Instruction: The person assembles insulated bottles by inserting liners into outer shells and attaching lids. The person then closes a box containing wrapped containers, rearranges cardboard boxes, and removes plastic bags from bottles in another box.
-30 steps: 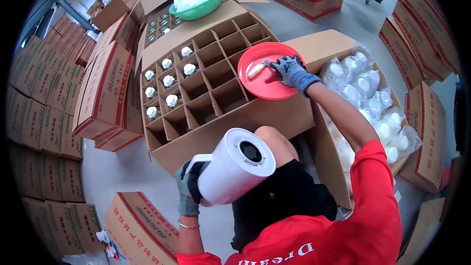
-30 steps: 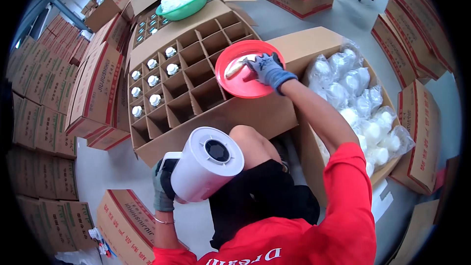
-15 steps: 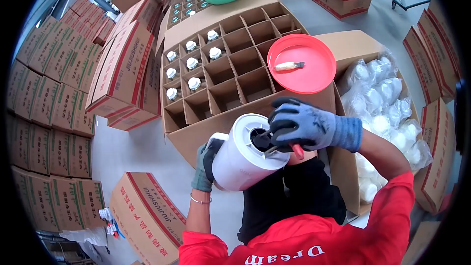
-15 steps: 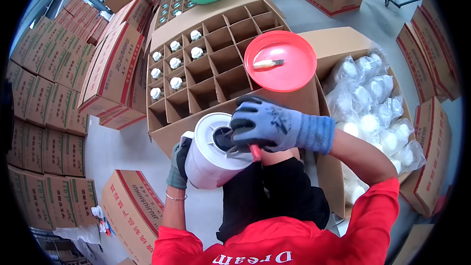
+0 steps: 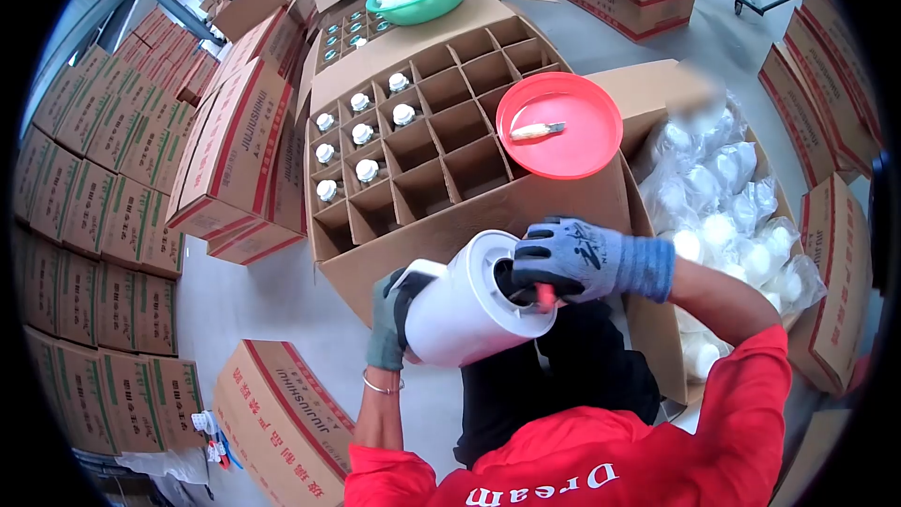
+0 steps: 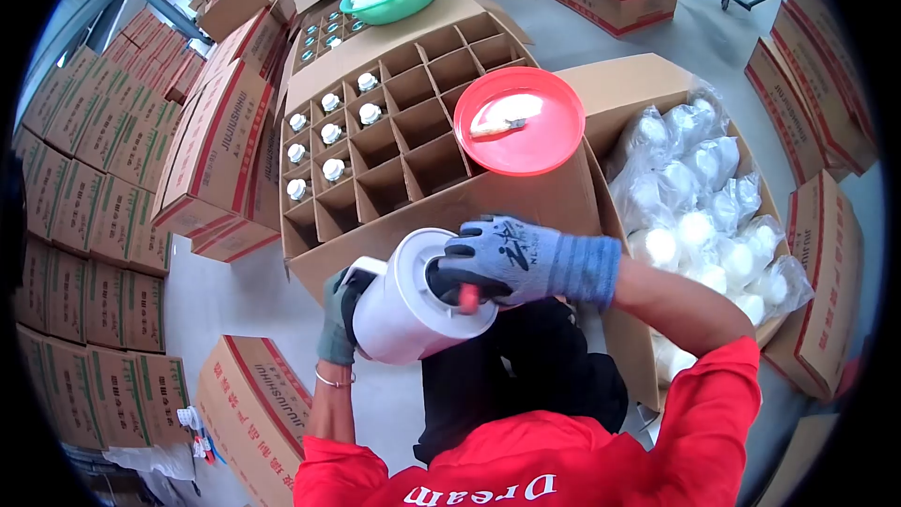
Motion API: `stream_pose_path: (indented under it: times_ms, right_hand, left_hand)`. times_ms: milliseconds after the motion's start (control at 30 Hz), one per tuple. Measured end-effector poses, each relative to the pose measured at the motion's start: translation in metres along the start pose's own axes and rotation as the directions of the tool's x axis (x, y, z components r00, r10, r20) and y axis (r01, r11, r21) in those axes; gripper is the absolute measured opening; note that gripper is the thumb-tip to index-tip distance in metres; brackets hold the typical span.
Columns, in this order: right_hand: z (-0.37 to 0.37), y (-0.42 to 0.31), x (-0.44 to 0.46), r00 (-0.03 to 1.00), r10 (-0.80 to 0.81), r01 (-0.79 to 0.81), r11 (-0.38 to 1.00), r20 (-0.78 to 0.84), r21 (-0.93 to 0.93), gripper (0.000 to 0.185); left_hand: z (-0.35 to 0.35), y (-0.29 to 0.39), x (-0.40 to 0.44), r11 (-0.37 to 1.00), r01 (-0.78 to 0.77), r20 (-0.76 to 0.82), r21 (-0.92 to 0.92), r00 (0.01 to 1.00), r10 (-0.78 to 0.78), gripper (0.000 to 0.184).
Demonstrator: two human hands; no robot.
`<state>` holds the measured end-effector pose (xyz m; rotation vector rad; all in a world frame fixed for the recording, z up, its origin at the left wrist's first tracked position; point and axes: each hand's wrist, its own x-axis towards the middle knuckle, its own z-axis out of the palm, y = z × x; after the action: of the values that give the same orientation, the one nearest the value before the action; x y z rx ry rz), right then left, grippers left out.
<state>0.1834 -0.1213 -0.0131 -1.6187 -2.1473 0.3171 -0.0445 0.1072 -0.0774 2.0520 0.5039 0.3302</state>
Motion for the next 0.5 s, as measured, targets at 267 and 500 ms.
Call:
stream_pose_path:
  times_ms: [267, 500]
  right_hand:
    - [0.044, 0.0, 0.015, 0.884, 0.389, -0.079, 0.672, -0.26, 0.737, 0.036]
    - [0.008, 0.18, 0.018, 0.695, 0.493, -0.617, 0.783, -0.523, -0.082, 0.031]
  left_hand:
    - [-0.016, -0.002, -0.024, 0.934, -0.357, -0.479, -0.015, 0.823, 0.306, 0.024]
    - [-0.058, -0.03, -0.054, 0.962, -0.273, -0.628, -0.026, 0.753, 0.197, 0.052]
